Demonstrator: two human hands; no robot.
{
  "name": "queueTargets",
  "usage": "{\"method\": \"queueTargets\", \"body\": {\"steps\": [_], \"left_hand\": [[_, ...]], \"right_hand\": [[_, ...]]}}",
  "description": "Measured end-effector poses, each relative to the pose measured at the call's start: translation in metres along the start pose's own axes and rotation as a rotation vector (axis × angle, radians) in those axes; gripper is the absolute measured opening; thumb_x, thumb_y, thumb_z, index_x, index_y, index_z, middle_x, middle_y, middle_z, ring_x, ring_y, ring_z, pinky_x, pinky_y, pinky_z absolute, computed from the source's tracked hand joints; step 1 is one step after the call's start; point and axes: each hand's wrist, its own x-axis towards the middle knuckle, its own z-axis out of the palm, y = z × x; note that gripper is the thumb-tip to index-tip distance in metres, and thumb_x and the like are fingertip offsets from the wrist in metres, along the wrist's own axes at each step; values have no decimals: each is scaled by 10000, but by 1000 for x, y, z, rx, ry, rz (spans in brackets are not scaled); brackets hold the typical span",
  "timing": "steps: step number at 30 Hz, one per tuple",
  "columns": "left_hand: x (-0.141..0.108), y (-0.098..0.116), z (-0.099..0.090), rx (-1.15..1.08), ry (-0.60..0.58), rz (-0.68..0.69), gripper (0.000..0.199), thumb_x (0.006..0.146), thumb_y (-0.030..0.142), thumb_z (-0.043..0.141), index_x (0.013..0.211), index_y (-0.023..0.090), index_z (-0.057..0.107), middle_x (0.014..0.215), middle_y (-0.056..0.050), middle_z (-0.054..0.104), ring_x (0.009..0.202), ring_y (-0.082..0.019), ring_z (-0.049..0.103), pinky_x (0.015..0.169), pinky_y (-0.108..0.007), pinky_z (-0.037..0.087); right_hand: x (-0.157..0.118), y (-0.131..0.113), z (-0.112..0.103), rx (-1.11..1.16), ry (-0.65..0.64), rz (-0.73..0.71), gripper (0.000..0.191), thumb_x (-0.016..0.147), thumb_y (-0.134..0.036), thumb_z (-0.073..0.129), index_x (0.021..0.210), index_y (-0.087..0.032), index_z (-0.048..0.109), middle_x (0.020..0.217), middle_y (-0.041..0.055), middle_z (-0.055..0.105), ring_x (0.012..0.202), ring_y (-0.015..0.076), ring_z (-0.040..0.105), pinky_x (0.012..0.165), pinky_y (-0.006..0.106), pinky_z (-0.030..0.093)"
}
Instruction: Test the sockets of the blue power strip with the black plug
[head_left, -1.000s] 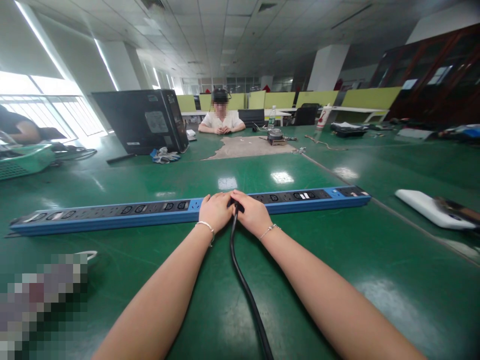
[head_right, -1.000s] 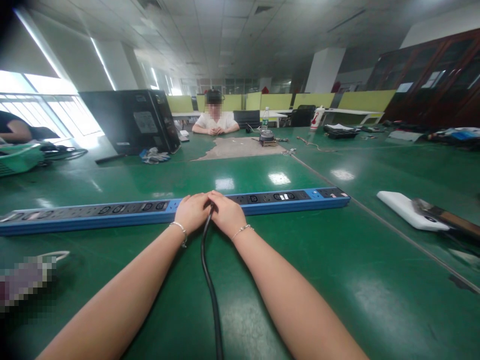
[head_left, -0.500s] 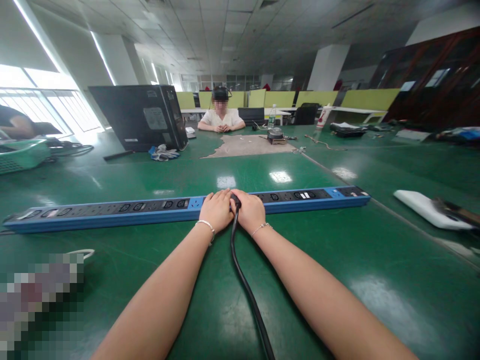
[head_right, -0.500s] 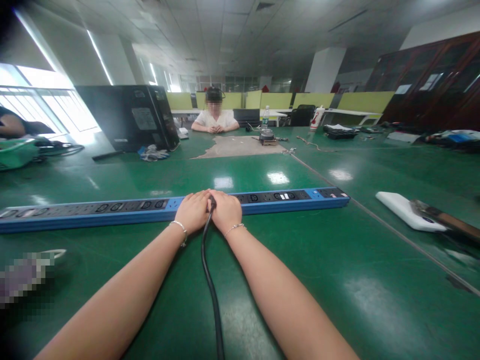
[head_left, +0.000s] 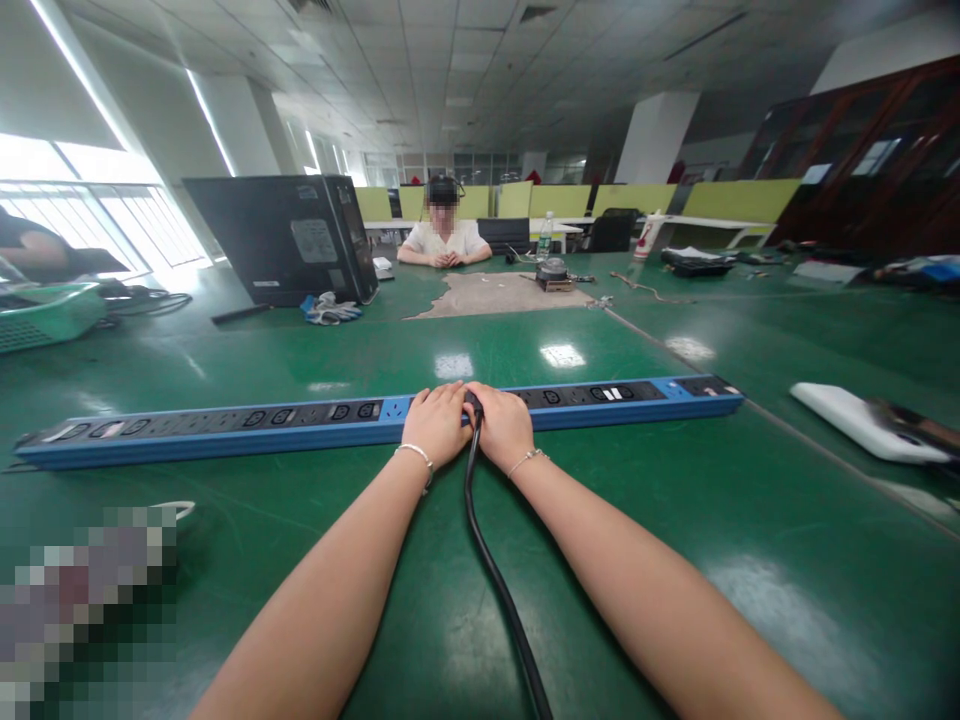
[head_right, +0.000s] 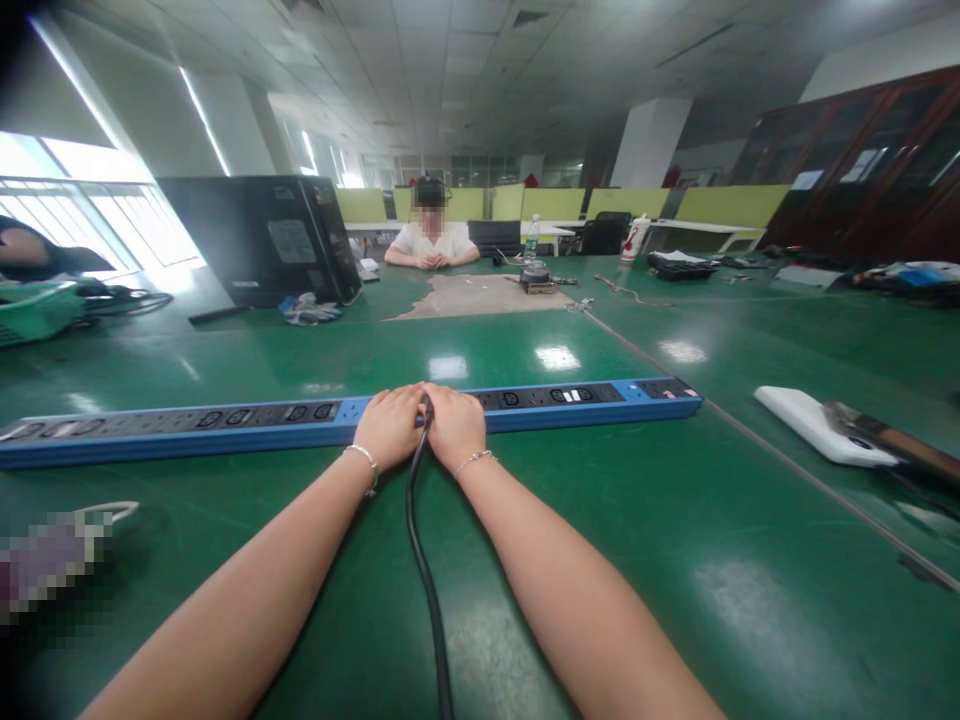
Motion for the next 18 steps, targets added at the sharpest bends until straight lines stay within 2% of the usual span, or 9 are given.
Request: {"method": "queueTargets", "body": {"steps": [9, 15, 18], "left_hand": [[-1, 0, 1, 7, 24, 22, 454, 848, 291, 375, 1269, 158, 482, 1321, -95, 536, 1223, -221, 461, 1045, -404, 305], [-1, 0, 2, 25, 25, 19, 457, 840, 313, 403, 1263, 158, 485, 1324, -89, 534, 1215, -217, 466, 1043, -398, 309], [-1, -1, 3, 29, 28, 23, 477, 844, 353, 413, 1278, 165, 471, 1341, -83, 519, 1221, -217, 459, 1045, -400, 304]], "right_hand": [[-2, -1, 2, 41, 27, 36, 282, 928, -285, 418, 1156, -216, 570, 1138, 33, 653, 1037, 159, 581, 943, 296, 330], [-3, 0, 3, 75, 22, 37, 279, 918, -269, 430, 1148, -214, 579, 1148, 46, 650, 1046, 175, 581, 946, 309, 349], [1, -1, 3, 160, 69, 44, 274, 904, -274, 438, 1123, -211, 591, 1134, 56, 654, 1016, 195, 598, 934, 329, 385]]}}
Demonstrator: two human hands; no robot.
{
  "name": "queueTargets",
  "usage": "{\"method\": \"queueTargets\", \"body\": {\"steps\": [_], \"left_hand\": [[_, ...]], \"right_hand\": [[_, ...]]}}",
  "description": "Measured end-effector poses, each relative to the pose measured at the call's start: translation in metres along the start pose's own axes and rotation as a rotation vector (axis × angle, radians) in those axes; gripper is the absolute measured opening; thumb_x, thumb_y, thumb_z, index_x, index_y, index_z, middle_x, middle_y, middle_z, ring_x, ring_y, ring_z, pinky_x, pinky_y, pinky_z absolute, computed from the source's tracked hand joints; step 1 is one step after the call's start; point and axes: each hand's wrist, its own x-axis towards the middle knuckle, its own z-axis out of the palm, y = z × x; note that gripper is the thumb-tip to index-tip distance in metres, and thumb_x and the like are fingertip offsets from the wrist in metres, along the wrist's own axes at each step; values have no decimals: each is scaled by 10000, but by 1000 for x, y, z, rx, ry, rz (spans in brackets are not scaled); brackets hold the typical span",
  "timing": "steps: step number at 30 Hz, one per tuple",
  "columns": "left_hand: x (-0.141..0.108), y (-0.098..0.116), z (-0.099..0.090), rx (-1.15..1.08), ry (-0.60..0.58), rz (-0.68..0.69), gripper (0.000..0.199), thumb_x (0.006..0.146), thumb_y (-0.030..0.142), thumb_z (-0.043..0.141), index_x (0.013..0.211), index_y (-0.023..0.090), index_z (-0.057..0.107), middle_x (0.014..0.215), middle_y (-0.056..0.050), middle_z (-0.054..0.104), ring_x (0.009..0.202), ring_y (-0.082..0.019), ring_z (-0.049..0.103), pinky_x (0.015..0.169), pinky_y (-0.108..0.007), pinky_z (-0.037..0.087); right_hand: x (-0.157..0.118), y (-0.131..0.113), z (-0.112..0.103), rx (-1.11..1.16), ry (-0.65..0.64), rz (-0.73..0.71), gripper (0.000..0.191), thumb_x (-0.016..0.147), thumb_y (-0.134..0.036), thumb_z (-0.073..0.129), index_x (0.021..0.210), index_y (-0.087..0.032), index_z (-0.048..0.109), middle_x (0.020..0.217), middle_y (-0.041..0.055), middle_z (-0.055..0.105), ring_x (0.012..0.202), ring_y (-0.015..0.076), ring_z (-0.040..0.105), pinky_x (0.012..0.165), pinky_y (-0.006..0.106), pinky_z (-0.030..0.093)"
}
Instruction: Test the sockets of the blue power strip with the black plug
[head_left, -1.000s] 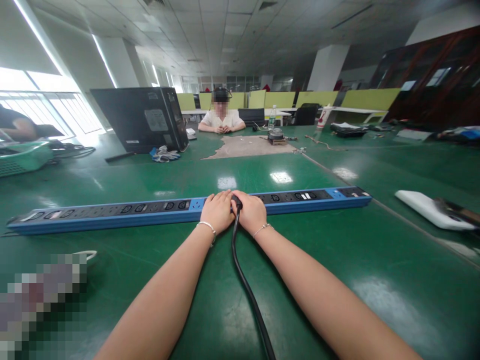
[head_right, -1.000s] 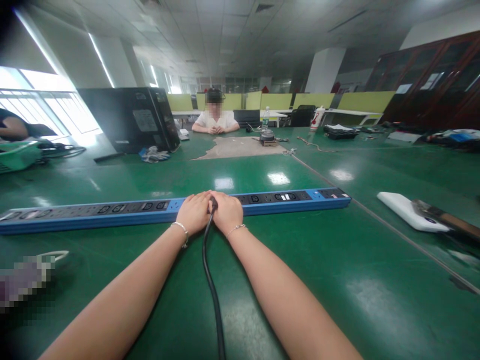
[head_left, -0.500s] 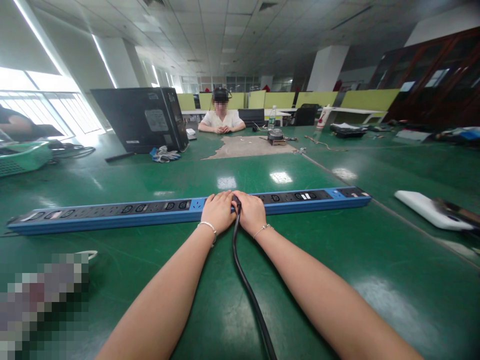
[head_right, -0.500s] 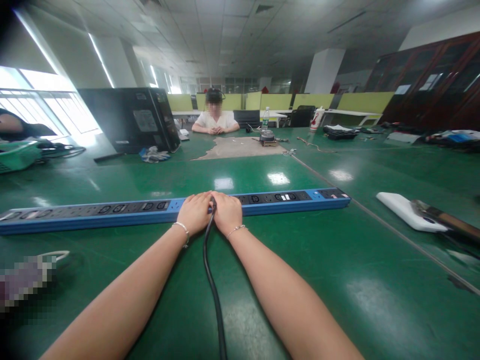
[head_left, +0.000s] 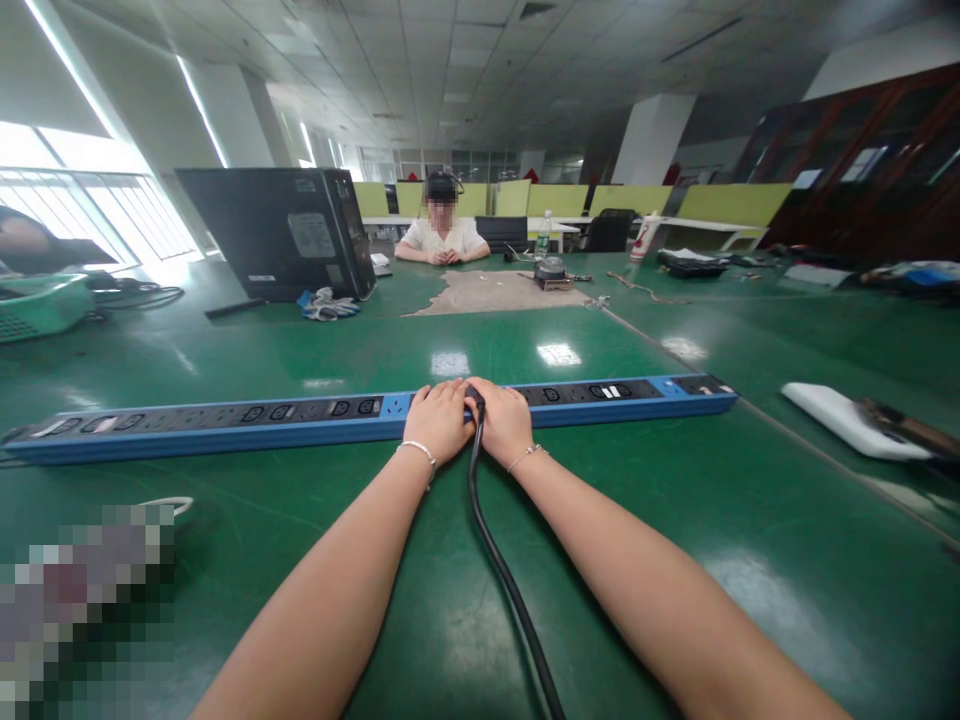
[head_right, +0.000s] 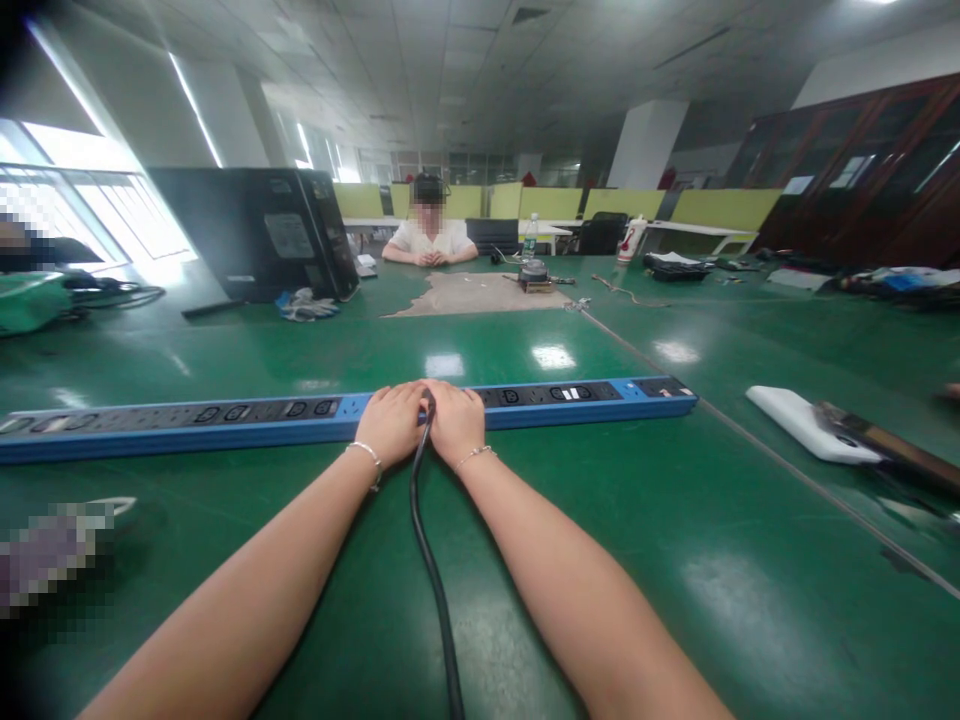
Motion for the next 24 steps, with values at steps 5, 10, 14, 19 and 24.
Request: {"method": "queueTargets", "body": {"steps": [5, 10, 14, 19, 24], "left_hand": [[1, -2, 1, -9, -11, 14, 574, 839, 516, 424, 1309, 187, 441, 1368, -80, 491, 1243, -233, 435, 1045, -421, 300], [2, -4, 1, -15, -38, 16, 679, 811, 626, 413, 1328, 186, 418, 1367, -91, 491, 1247, -242, 429, 1044, -426, 295], [2, -6, 3, -12, -39, 24, 700, 806, 646, 405, 1327, 179, 418, 1355, -98, 502, 1231, -248, 444, 1036, -424, 299], [2, -7, 3, -12, -23, 30, 696, 806, 644, 409, 1314, 168, 436, 1338, -105, 517, 1213, -255, 461, 1022, -417, 312], [2, -6, 2, -3, -33, 23, 698, 802, 652, 406, 1319, 185, 429, 1342, -98, 513, 1214, -254, 462, 1028, -409, 304]], "right_hand": [[20, 6, -16, 285, 287, 169, 318, 883, -348, 436, 1131, -211, 579, 1054, 48, 670, 867, 178, 632, 797, 296, 485], [20, 70, -54, 262, 351, 165, 320, 810, -344, 521, 1055, -174, 636, 982, 65, 679, 867, 201, 622, 819, 339, 483], [3, 124, -80, 162, 262, 175, 319, 778, -348, 546, 1014, -170, 667, 933, 70, 693, 865, 218, 630, 836, 375, 481], [-4, 135, -89, 102, 204, 169, 299, 758, -337, 543, 968, -187, 694, 930, 63, 707, 891, 231, 639, 854, 394, 478], [-5, 131, -89, 83, 208, 172, 304, 755, -326, 540, 974, -187, 698, 957, 63, 707, 911, 233, 642, 860, 390, 483]]}}
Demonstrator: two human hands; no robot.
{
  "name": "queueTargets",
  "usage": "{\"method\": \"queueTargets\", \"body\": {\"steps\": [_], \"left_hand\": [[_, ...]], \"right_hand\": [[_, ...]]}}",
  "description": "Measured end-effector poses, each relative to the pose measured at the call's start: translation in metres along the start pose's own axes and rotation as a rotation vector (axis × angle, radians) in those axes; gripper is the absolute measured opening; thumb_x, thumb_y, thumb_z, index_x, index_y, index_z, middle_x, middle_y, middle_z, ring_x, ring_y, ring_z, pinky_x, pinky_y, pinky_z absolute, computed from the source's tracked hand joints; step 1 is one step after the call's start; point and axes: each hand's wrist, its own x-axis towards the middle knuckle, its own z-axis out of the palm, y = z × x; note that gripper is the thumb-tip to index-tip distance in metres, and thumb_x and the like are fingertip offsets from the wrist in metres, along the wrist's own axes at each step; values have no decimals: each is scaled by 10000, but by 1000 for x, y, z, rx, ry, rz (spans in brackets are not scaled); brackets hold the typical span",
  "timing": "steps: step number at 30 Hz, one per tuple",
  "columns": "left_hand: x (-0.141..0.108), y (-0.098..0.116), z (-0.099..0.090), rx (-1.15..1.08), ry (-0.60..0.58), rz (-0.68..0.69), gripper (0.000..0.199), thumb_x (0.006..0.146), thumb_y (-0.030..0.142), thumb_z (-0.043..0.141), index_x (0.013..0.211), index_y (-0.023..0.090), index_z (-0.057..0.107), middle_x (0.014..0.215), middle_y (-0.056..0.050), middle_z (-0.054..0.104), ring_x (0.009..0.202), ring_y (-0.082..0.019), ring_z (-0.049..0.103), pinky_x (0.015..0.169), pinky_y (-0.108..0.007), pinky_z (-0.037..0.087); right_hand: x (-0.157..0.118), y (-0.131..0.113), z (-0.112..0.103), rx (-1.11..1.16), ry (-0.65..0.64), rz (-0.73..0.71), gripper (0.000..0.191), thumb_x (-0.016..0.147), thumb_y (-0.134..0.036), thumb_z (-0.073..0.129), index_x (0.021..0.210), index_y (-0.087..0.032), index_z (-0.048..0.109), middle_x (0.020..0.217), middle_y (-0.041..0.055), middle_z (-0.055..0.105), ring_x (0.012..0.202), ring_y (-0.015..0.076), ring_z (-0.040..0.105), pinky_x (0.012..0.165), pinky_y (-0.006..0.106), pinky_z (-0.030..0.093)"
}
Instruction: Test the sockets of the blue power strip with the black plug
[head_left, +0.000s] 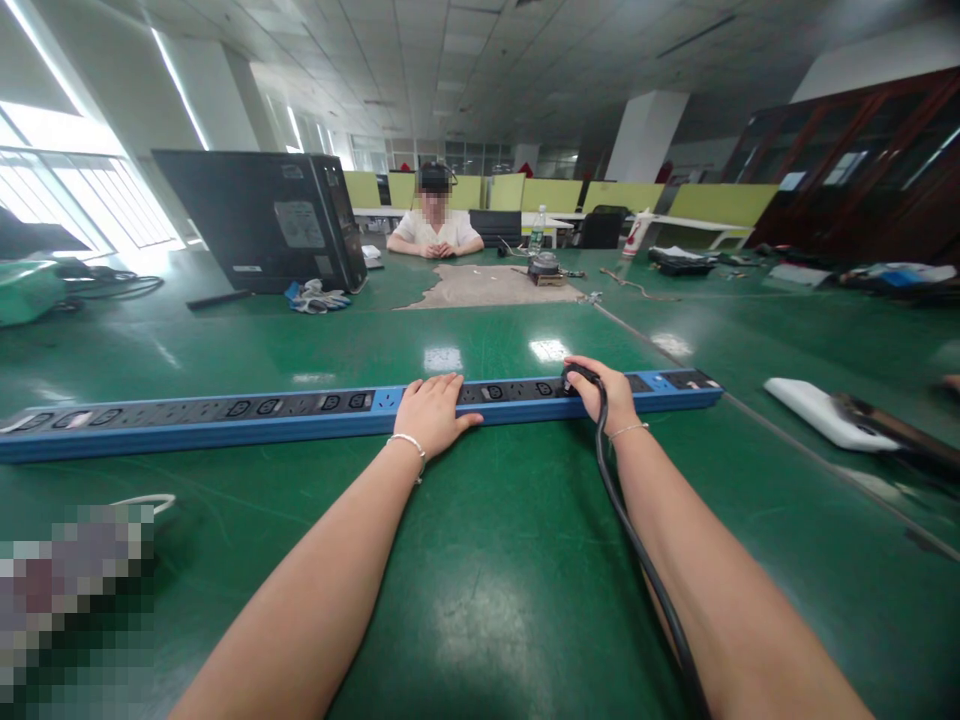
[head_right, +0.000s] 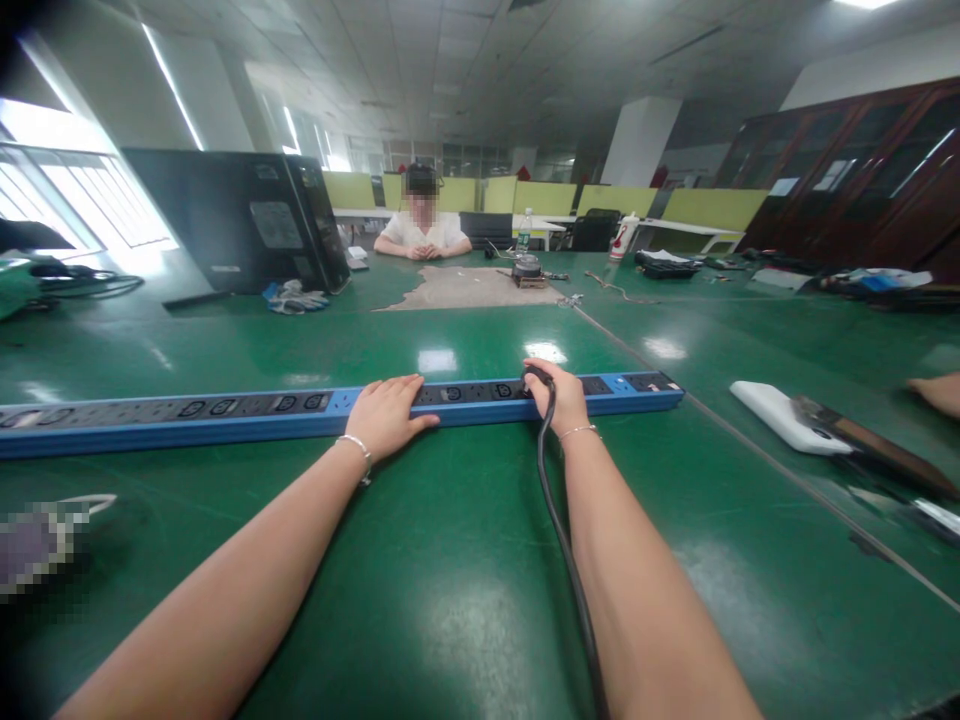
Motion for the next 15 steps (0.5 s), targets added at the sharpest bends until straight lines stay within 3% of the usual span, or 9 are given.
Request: {"method": "queueTargets", "body": {"steps": [10, 15], "left_hand": [[0, 0, 0, -5, 10, 10, 691, 803, 645, 409, 1308, 174, 440, 1324, -105, 528, 1199, -256, 469, 1017, -413, 312], [-1, 1, -1, -6, 5, -1, 690, 808, 638, 404, 1313, 168, 432, 1329, -110, 520, 1207, -259, 460, 1026, -425, 302]], "right_hand": [[-15, -9, 6, -146, -30, -17, 293, 778, -281, 504, 995, -228, 694, 987, 44, 706, 932, 232, 648, 876, 370, 492], [-21, -9, 3, -174, -40, -103, 321, 805, -280, 480, 1063, -226, 664, 1089, 43, 679, 989, 224, 635, 912, 372, 483]]}}
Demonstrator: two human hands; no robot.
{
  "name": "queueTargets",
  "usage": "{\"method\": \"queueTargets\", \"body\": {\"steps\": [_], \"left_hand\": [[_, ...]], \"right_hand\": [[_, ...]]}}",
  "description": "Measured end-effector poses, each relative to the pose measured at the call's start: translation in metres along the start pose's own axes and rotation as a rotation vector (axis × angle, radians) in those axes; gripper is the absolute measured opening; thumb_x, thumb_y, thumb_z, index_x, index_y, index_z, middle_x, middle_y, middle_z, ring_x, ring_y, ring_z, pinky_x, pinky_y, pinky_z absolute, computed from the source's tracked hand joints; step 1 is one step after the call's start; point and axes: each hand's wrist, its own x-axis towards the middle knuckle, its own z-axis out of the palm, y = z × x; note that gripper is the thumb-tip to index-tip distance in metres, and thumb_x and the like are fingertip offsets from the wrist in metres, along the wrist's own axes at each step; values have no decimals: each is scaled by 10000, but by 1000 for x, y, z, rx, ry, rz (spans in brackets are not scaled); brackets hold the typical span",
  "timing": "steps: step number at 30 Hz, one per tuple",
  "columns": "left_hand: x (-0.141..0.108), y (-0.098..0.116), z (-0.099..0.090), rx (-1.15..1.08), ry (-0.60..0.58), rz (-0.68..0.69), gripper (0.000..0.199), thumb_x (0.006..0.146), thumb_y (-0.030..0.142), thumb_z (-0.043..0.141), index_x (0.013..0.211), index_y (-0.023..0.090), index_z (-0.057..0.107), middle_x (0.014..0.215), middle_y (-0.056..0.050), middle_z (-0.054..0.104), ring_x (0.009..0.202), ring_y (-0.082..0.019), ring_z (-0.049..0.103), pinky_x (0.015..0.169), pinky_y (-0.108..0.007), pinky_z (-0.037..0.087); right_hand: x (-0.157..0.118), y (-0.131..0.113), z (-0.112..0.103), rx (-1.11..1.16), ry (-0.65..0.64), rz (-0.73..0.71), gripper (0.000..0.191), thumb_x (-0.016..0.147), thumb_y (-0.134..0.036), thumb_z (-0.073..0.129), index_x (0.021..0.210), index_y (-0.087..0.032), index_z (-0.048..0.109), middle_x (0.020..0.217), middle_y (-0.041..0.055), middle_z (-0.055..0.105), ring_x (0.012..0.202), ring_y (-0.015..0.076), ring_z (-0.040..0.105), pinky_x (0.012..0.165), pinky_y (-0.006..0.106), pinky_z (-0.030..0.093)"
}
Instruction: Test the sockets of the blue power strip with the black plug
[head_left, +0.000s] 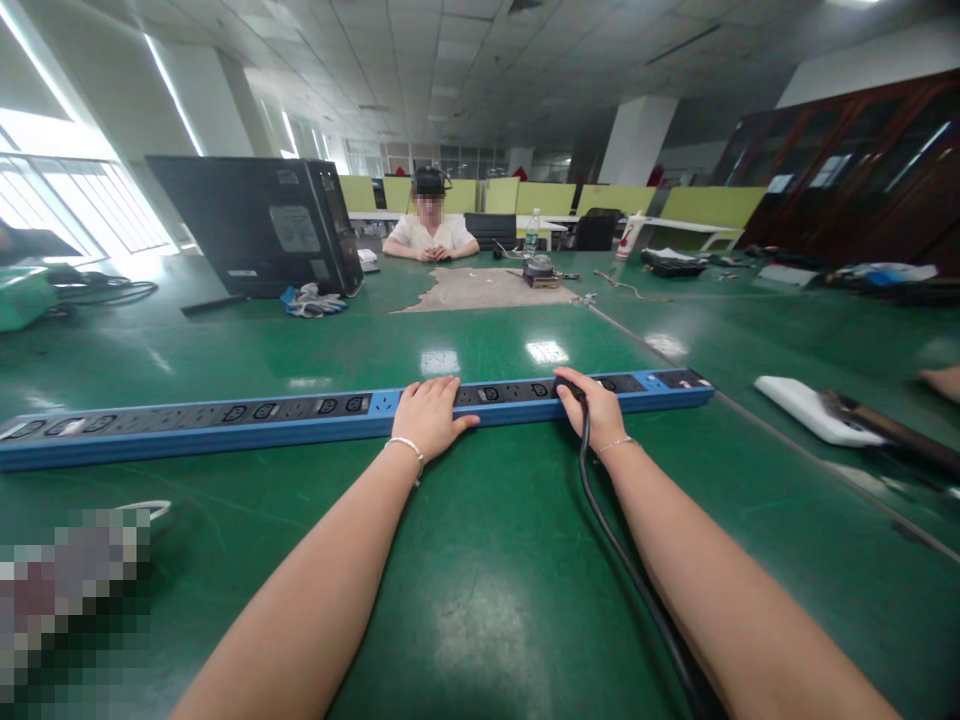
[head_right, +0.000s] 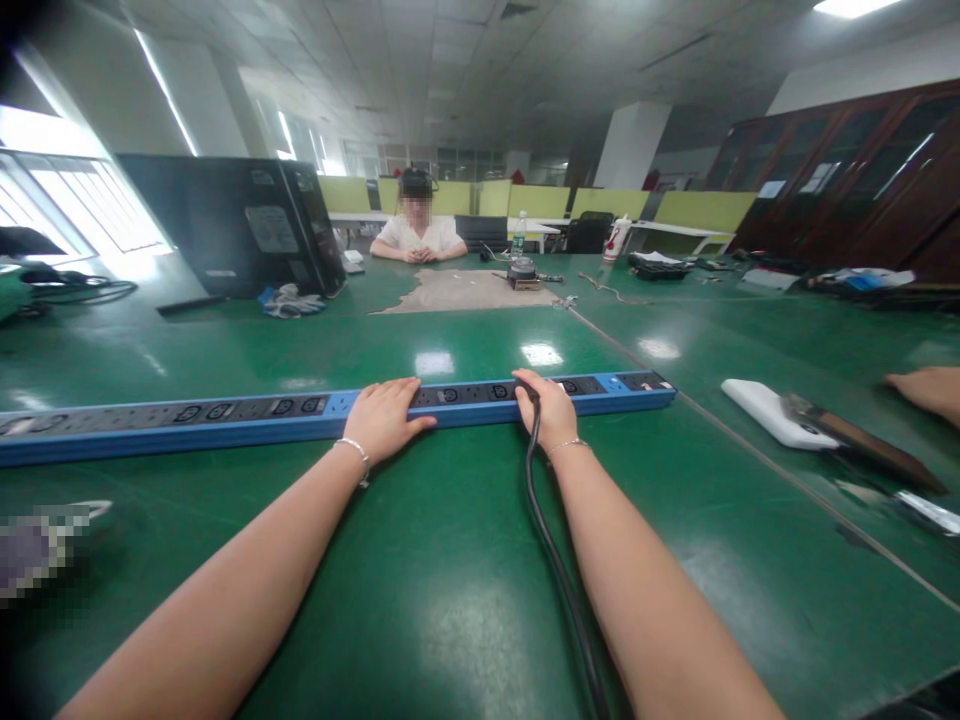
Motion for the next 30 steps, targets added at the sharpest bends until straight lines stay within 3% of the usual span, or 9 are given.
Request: {"method": "queueTargets", "body": {"steps": [6, 11, 15, 19, 24, 27, 30], "left_hand": [[-1, 3, -2, 1, -9, -7, 671, 816, 627, 393, 1324, 189, 419, 1331, -107, 517, 1218, -258, 449, 1033, -422, 294], [-3, 6, -2, -3, 9, -21, 607, 841, 572, 388, 1314, 194, 430, 1340, -105, 506, 1234, -255, 432, 1025, -425, 302], [-4, 7, -3, 4, 8, -21, 596, 848, 561, 382, 1314, 192, 429, 1341, -106, 504, 1236, -254, 430, 1022, -419, 304], [-4, 7, -3, 12, 11, -25, 614, 838, 584, 383, 1304, 188, 441, 1330, -104, 514, 1230, -254, 436, 1012, -412, 312], [-3, 7, -2, 17, 12, -22, 603, 841, 580, 380, 1303, 197, 442, 1335, -96, 513, 1226, -245, 437, 1009, -405, 312], [-3, 7, -2, 17, 17, -23, 596, 838, 576, 392, 1298, 201, 444, 1327, -95, 520, 1218, -244, 445, 1002, -406, 317], [-4, 6, -2, 8, 16, -22, 591, 838, 579, 391, 1296, 209, 444, 1325, -92, 522, 1219, -245, 444, 1002, -409, 316]], "right_hand": [[0, -1, 1, -30, -23, 23, 312, 807, -282, 494, 1072, -249, 655, 1127, 37, 663, 993, 226, 632, 924, 391, 478], [0, -9, 7, -48, 95, 59, 286, 806, -274, 482, 1018, -246, 671, 1073, 29, 684, 978, 214, 632, 925, 382, 460], [-1, -10, 10, -59, 117, 55, 298, 847, -304, 441, 1024, -235, 671, 1031, 39, 698, 937, 203, 643, 912, 355, 451], [-1, -6, 16, -137, 164, 130, 349, 828, -333, 466, 1077, -178, 653, 1007, 97, 700, 913, 239, 645, 900, 380, 442], [0, -6, 20, -77, 160, 142, 340, 827, -370, 460, 956, -156, 691, 962, 115, 708, 927, 250, 644, 924, 386, 426], [5, -2, 14, 78, 272, 198, 394, 845, -437, 433, 1012, -172, 671, 983, 91, 704, 942, 220, 640, 899, 348, 453], [10, 19, -1, 163, 421, 264, 468, 856, -497, 405, 1090, -168, 640, 1077, 88, 676, 1002, 207, 617, 899, 340, 458]]}}
